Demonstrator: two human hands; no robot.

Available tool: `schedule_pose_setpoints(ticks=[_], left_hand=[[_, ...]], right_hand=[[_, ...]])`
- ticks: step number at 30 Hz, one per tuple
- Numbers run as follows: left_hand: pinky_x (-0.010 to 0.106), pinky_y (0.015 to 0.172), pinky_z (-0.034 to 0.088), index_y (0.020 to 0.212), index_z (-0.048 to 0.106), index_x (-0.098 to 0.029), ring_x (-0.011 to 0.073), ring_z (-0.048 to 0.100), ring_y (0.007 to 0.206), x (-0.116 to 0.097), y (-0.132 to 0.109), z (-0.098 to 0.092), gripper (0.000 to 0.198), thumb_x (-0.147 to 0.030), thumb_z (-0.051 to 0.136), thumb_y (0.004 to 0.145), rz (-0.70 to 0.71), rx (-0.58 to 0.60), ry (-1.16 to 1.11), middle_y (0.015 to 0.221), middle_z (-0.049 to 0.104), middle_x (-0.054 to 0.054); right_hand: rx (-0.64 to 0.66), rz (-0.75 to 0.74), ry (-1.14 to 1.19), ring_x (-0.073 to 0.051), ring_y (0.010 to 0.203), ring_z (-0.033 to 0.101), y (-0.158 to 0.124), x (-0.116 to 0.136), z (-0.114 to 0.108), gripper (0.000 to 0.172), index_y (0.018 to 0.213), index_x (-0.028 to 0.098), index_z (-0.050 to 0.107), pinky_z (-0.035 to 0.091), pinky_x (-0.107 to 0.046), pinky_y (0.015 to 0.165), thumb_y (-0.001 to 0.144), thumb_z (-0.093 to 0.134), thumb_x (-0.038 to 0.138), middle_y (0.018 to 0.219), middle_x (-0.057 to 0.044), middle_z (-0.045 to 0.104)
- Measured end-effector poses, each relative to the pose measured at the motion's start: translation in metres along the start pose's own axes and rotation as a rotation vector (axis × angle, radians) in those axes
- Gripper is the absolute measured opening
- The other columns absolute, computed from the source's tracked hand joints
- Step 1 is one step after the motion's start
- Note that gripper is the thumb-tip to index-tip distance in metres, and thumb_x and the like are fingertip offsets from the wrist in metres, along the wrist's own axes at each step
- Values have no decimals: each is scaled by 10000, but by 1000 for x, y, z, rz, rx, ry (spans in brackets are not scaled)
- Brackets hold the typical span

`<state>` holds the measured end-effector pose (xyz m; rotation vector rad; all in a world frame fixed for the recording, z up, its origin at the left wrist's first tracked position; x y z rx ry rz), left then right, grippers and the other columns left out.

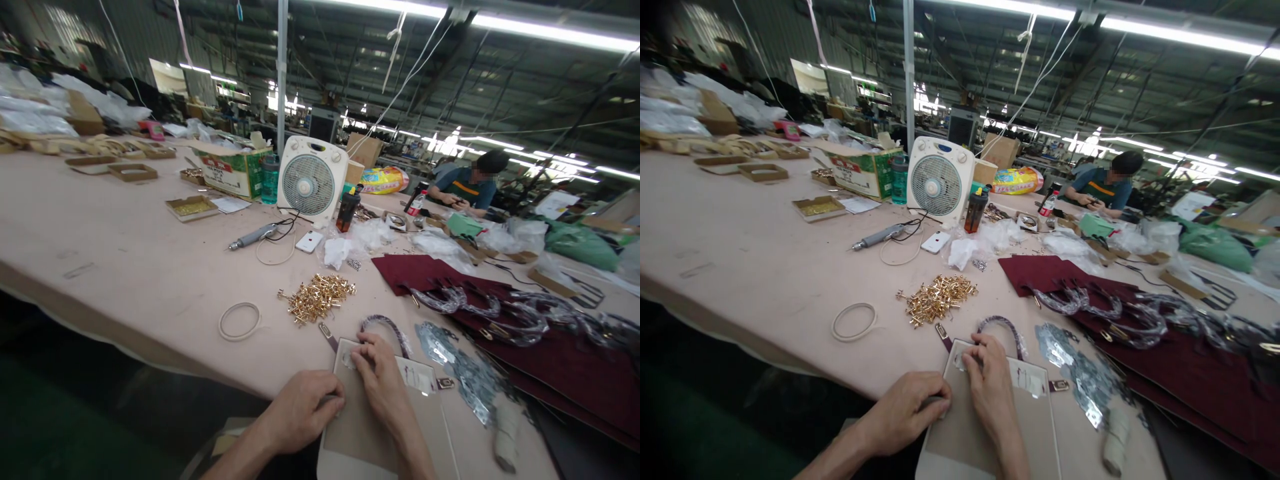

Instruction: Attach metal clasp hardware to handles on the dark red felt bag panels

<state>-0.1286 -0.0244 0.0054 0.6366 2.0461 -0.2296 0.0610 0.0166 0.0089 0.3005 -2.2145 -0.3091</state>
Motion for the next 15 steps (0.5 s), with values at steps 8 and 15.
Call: schedule_pose_setpoints(ticks=[8,15], left_hand=[[259,784,445,917,688,-217,175,645,819,-3,0,0,107,-212,584,944,-4,2,4,890,733,12],[258,794,429,932,668,-214,168,632,839,0,-1,1,103,-216,570,962,2,-12,26,904,716,9]], right_hand=[[-29,-84,-106,-325,1229,605,-3,0,4,113,907,247,739,459,-533,1091,944,652,308,1231,-121,701],[-93,-53,-212,-335,1167,630,-2,-9,7,338,1227,242,693,480,-488,1037,908,732,344,1208,-113,713]])
Point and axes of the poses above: each hand's wrist, its own y-axis towards the middle knuckle, its own z-axis out of the palm, x = y × z, the point moved 3 cm from there along y, towards the middle knuckle
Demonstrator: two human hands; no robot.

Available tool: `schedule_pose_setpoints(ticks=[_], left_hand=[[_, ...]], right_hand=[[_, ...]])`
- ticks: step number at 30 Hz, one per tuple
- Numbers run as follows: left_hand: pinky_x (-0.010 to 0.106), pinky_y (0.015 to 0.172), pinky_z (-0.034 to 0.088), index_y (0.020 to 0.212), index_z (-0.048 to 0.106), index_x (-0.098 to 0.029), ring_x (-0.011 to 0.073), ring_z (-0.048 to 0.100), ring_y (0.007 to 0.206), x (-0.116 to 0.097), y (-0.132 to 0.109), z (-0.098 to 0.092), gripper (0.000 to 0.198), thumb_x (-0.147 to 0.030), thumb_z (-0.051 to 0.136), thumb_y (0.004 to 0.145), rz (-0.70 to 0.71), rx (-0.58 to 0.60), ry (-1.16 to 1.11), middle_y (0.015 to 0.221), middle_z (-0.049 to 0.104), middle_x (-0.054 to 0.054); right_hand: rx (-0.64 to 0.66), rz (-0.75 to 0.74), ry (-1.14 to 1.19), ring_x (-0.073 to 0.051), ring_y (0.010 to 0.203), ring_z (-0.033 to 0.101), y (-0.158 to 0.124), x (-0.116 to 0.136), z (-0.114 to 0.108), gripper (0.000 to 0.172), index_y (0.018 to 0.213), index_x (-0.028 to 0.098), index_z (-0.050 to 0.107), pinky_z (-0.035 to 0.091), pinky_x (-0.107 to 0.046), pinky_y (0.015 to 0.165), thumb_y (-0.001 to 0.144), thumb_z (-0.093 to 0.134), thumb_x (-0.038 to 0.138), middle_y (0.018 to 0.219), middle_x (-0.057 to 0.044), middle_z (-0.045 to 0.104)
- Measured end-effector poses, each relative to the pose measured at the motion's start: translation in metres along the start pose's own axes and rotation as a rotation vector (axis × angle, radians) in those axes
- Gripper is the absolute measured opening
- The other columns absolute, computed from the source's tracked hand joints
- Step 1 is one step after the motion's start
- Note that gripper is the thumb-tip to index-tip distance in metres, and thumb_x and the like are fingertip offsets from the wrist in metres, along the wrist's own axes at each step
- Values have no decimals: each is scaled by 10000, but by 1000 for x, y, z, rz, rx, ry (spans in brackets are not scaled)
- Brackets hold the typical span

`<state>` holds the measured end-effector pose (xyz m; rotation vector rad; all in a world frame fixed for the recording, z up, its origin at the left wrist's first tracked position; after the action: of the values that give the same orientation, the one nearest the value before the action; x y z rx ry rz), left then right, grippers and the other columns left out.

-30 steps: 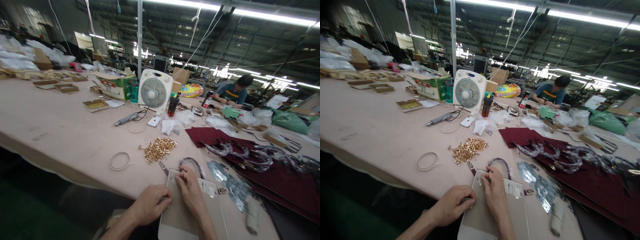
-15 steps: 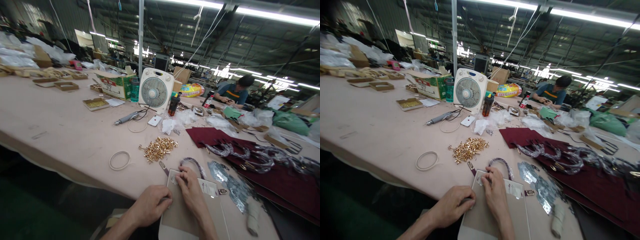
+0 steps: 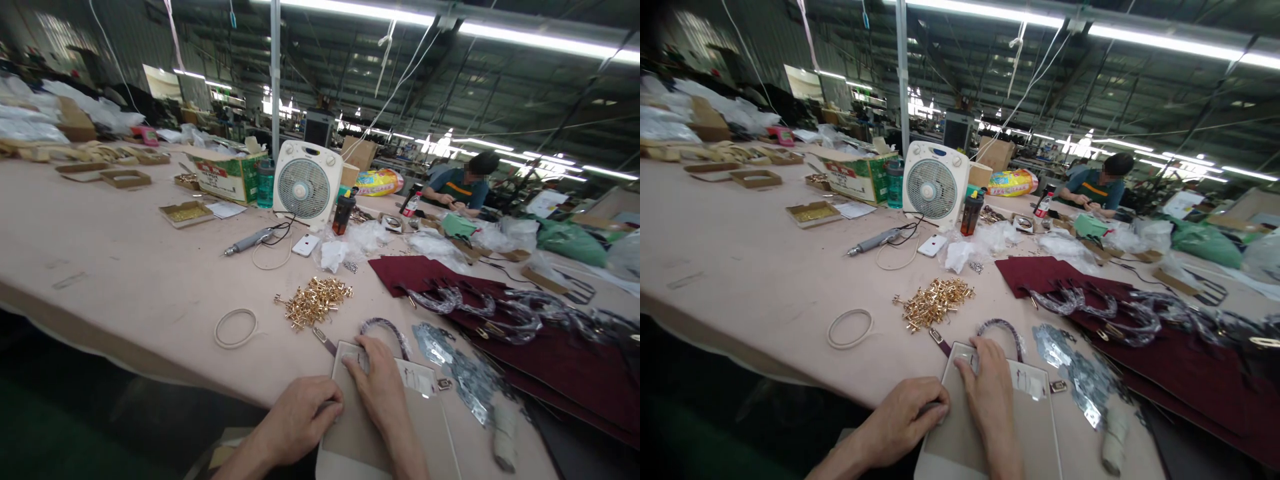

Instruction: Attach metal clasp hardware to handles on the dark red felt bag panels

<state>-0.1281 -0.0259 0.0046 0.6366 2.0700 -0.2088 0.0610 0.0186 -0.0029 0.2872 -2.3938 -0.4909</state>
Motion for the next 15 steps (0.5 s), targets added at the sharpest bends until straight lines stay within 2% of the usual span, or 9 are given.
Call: schedule_pose_setpoints(ticks=[4,8,12,15], left_hand=[[263,791,420,931,663,-208,169,618,832,-1,-1,1,113,-221,557,967,4,0,-3,894,702,14],[271,793,416,899,659,-199,175,605,849,-4,-2,-2,134,-258,564,974,-21,-27,-105,878,687,18],[271,722,425,937,654,-183,162,556,773,5,-8,-6,287,-449,570,1003,-84,-76,-441,827,630,20],[278,753,450,934,657,-175,167,551,816,20,-20,-13,408,-581,628,957,-66,-209,-720,886,618,44]], right_hand=[[-33,-14,-57,-309,1061,647,1,2,5,169,1067,259,734,469,-449,984,970,682,387,1062,-84,744],[-65,-9,-97,-294,1025,644,1,6,6,194,1046,262,742,458,-432,955,1023,609,401,1033,-75,749],[-108,4,-124,-293,1009,649,2,7,8,243,1080,256,748,463,-434,948,1047,555,401,1035,-84,757],[-137,-19,-114,-301,997,658,1,6,10,274,1087,251,750,476,-443,937,1040,547,430,1040,-97,762]])
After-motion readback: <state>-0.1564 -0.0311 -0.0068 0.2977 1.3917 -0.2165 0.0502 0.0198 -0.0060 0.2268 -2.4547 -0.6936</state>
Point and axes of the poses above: each hand's wrist, its own y-axis towards the middle knuckle, its own z-axis out of the palm, x = y × z, the point moved 3 cm from there along y, towards the middle knuckle
